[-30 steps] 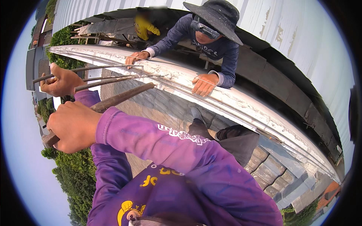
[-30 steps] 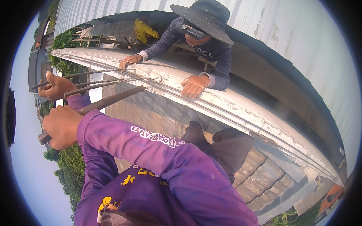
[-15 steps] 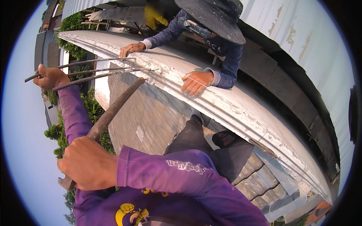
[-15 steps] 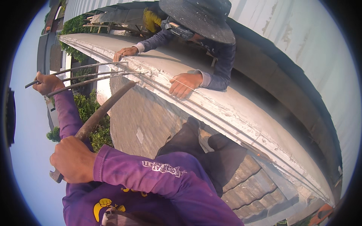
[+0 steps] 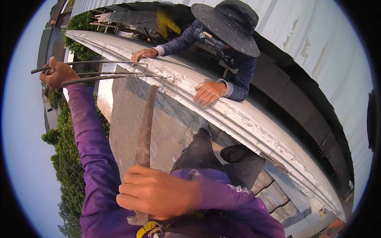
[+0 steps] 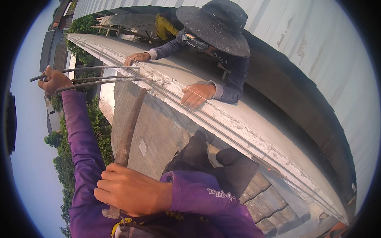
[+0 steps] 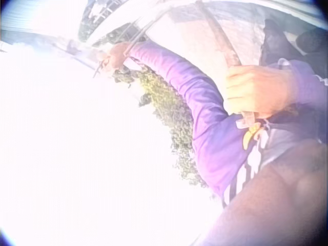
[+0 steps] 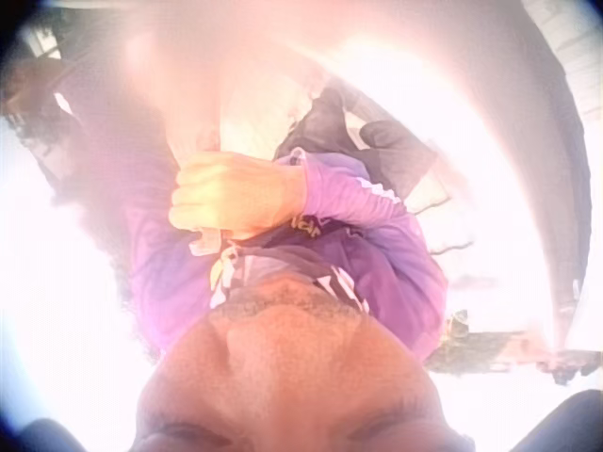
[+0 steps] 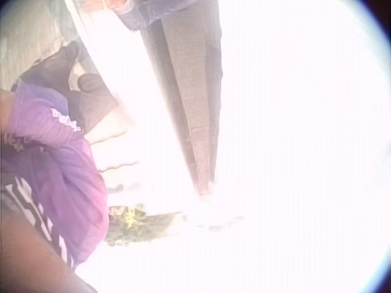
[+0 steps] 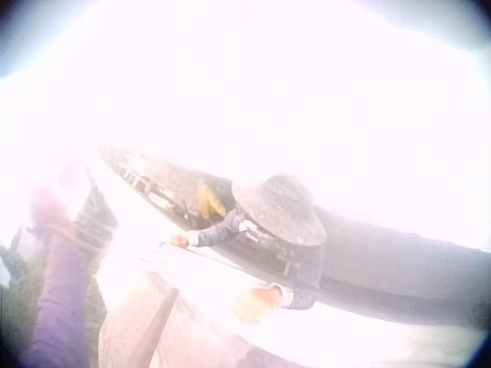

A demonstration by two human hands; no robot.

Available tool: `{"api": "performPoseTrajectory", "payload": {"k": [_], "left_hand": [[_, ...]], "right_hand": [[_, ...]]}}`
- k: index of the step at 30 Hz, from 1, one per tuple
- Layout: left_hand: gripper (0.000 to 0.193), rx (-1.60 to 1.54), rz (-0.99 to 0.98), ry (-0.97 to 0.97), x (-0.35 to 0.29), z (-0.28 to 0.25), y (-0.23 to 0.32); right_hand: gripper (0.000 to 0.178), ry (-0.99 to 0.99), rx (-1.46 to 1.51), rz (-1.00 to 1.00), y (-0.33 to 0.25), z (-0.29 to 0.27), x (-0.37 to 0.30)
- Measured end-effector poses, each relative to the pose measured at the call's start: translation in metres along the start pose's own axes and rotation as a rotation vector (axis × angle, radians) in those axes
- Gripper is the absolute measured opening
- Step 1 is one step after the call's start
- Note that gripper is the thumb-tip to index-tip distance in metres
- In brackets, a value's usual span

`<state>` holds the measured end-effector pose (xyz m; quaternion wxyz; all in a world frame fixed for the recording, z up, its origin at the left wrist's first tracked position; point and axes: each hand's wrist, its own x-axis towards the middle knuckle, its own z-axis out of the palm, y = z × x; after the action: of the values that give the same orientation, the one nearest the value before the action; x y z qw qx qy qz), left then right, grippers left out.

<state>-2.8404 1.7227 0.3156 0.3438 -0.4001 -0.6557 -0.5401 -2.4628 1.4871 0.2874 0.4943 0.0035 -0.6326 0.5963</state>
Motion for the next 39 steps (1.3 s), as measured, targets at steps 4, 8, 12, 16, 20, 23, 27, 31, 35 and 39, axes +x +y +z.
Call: {"api": "performPoseTrajectory", "payload": {"k": [4, 8, 12, 16, 20, 23, 27, 31, 35, 39], "left_hand": [[0.035, 0.053, 0.083, 0.038, -0.002, -0.013, 0.009], [0.040, -0.041, 0.039, -0.055, -0.016, -0.002, 0.007], [0.044, -0.183, 0.076, -0.038, -0.015, -0.004, 0.013], [0.049, -0.153, 0.185, 0.111, -0.015, 0.011, 0.004], [0.047, -0.273, 0.095, 0.023, -0.017, -0.007, 0.018], [0.050, -0.320, 0.136, 0.087, -0.024, 0.002, 0.010], [0.052, -0.459, -0.021, -0.093, -0.038, 0.004, 0.007], [0.047, -0.318, 0.278, 0.041, -0.018, 0.020, -0.020], [0.046, -0.322, 0.339, 0.020, -0.023, 0.020, -0.037], [0.048, -0.373, 0.284, -0.057, -0.033, 0.010, -0.046]], "right_hand": [[0.047, -0.250, 0.104, 0.120, -0.011, -0.014, 0.020], [0.059, -0.347, 0.423, 0.353, -0.008, -0.042, 0.045], [0.058, -0.364, 0.235, 0.906, -0.029, -0.037, 0.102], [0.065, -0.525, -0.735, 1.057, -0.040, 0.009, 0.154], [0.074, -0.722, -0.968, 1.455, -0.016, 0.037, 0.156], [0.060, -0.572, -0.801, 1.913, 0.011, 0.036, 0.161], [0.042, -0.486, -0.881, 1.905, 0.031, 0.032, 0.135], [0.035, -0.529, -1.036, 1.704, 0.026, 0.041, 0.105], [0.046, -0.437, -0.920, 1.805, 0.024, 0.037, 0.086], [0.041, -0.414, -0.913, 1.839, 0.026, 0.039, 0.072]]}}
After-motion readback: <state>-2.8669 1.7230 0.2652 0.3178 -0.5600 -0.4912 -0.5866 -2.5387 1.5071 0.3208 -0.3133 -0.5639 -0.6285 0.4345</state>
